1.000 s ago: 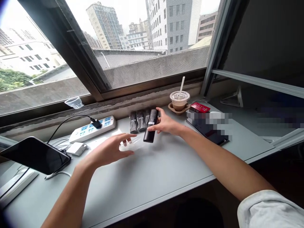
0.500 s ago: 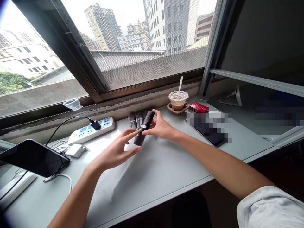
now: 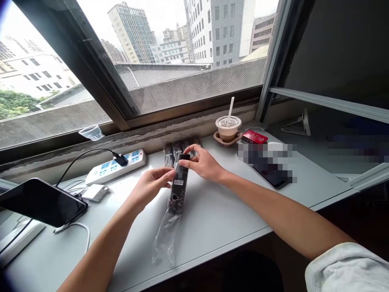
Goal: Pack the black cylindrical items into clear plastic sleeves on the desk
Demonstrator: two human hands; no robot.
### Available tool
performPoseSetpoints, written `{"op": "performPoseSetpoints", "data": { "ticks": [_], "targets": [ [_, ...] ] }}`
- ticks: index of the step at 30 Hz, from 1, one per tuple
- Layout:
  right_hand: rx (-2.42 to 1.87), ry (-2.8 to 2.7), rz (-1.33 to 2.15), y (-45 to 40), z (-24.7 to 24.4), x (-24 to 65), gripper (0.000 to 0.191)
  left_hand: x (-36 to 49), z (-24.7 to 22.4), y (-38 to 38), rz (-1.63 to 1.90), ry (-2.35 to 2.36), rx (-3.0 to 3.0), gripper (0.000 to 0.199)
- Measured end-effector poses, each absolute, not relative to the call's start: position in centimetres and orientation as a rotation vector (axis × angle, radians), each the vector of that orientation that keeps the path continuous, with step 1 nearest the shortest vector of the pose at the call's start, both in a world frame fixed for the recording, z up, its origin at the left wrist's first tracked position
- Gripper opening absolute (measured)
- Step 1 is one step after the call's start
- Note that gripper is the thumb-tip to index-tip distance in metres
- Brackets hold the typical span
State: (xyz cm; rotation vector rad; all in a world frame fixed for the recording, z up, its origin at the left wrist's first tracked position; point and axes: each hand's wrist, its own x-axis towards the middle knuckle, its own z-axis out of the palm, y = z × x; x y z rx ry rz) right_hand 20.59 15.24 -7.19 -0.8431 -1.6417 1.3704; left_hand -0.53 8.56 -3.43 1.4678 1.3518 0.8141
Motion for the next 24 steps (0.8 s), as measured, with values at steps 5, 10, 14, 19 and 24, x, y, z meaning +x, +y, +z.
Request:
{"op": "performPoseSetpoints", "data": {
  "ticks": [5,10,14,19,24],
  "targets": [
    [-0.811,-1.756,1.262,14.7,-6.8,20.7,0.042,-0.4,-4.1,8.9,0.898,1.259,1.253,0.047],
    [-0.748,-1.944,1.370,14.4,-6.5,21.0,0.040,-0.3,-3.9,8.8,0.925,1.292,1.263,0.045],
    [-0.681,-1.900,1.440,14.5,-6.1,21.2,0.031,-0.4,-3.8,8.8,0.917,1.278,1.277,0.042],
    [-0.746,-1.827,1.295,14.9,-6.0,21.4,0.028,-0.9,-4.4,9.1,0.991,1.213,1.185,0.040],
    [-0.761,-1.727,1.348,15.1,-6.1,21.4,0.040,-1.3,-4.5,9.2,0.992,1.166,1.054,0.053]
  ]
}}
